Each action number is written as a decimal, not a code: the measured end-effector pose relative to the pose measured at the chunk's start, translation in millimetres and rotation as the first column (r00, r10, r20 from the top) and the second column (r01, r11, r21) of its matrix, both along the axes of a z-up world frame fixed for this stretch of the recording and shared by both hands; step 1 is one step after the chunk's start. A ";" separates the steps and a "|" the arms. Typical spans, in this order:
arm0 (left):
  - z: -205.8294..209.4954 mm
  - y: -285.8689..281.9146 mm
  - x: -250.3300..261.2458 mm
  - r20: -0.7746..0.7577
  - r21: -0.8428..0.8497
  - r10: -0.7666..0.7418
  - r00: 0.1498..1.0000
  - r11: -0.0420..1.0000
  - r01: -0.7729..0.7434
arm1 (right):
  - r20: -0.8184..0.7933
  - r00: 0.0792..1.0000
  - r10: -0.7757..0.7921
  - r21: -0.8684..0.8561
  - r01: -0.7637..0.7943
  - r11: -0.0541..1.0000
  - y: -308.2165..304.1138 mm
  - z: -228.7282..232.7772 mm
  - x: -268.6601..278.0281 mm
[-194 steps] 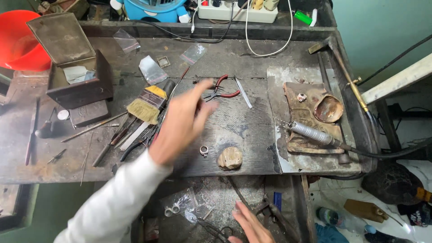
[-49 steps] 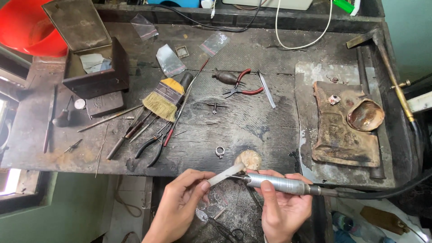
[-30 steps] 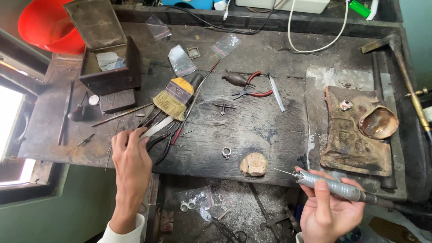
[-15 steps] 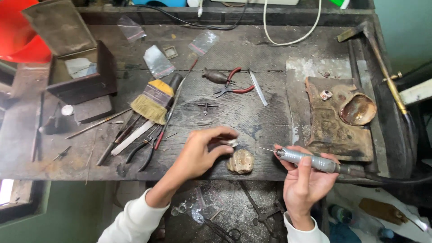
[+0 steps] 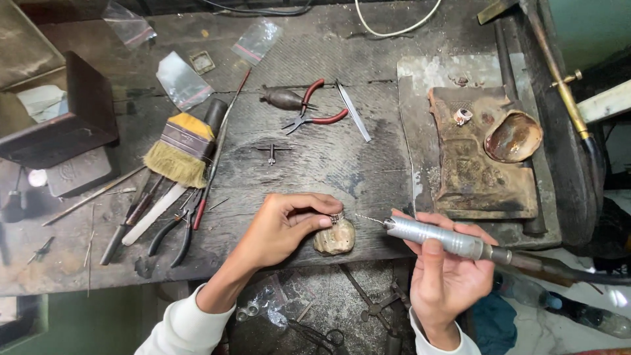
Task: Polishing a small jewelry component using a rotary tool and a hand brush at a workbench.
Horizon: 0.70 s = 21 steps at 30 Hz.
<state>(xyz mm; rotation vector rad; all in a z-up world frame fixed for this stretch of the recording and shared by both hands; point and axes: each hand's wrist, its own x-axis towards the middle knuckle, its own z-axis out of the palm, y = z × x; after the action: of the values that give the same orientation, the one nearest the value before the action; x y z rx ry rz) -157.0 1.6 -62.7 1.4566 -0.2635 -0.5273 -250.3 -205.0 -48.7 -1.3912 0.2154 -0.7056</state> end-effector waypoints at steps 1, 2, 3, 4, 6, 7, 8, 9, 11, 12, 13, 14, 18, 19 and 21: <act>-2.6 -0.6 0.0 -0.003 0.000 -0.002 1.000 1.000 0.002 | -0.003 1.000 -0.002 0.000 0.002 1.000 1.4 0.3 -0.1; -5.0 -1.1 0.0 -0.013 -0.017 0.001 1.000 1.000 -0.001 | 0.003 0.999 -0.037 -0.032 0.037 0.999 2.9 0.8 -0.2; -7.4 -1.4 -0.3 -0.024 -0.034 0.003 1.000 0.999 -0.003 | 0.009 0.997 -0.072 -0.064 0.073 0.995 4.7 1.4 -0.5; -4.5 -1.6 0.3 -0.027 -0.034 0.001 1.000 0.999 -0.001 | 0.006 0.997 -0.074 -0.064 0.075 0.995 5.7 5.1 -0.3; 1.2 -2.2 0.1 -0.052 -0.014 0.009 0.999 1.000 -0.010 | 0.005 1.000 -0.015 -0.225 0.016 0.974 7.6 12.8 -0.4; 1.0 -2.4 0.2 -0.055 -0.015 0.009 0.998 1.000 -0.010 | 0.003 1.000 -0.015 -0.226 0.015 0.974 8.5 13.0 -0.6; 0.9 -2.4 0.2 -0.047 -0.014 0.007 0.999 1.000 -0.007 | -0.012 1.000 -0.014 -0.221 0.012 0.975 9.7 13.4 -0.8; 1.1 -2.4 0.4 -0.039 -0.013 0.004 0.999 1.000 -0.005 | -0.025 1.000 -0.014 -0.216 0.008 0.976 10.9 14.0 -0.9; -1.4 -2.7 -0.7 -0.046 -0.024 0.005 0.999 1.000 -0.006 | -0.010 1.000 -0.018 -0.127 0.017 0.992 2.9 -0.5 -1.4; -2.1 -2.4 -1.4 -0.052 -0.035 0.006 0.999 0.999 -0.008 | 0.005 1.000 -0.023 -0.036 0.023 0.999 -0.8 -7.3 -1.7; -1.2 -2.7 -1.5 -0.049 -0.035 0.007 0.999 0.999 -0.009 | 0.009 1.000 -0.022 -0.036 0.022 0.999 -2.9 -1.3 4.2; 0.1 -2.6 -1.9 -0.032 -0.023 0.006 0.999 1.000 -0.007 | -0.053 0.998 -0.026 0.016 0.027 1.000 -4.6 5.1 9.8; 1.4 -1.1 -2.0 0.031 0.010 0.001 1.000 1.000 -0.001 | -0.275 0.961 -0.022 0.376 0.129 0.917 -27.0 17.3 30.2; 0.5 -2.3 -3.1 0.037 0.012 0.002 0.999 1.000 -0.003 | -0.269 0.963 -0.021 0.379 0.126 0.917 -27.8 28.6 31.4; -1.1 -2.3 -4.8 0.044 -0.023 0.025 0.999 0.999 -0.024 | -0.303 0.950 0.079 0.505 0.090 0.859 -27.7 50.6 34.1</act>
<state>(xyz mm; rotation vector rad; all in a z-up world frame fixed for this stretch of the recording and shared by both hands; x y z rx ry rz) -161.8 -0.7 -63.8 1.4491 -0.2858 -0.4711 -216.2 -232.7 1.8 -0.9742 0.6176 -0.3806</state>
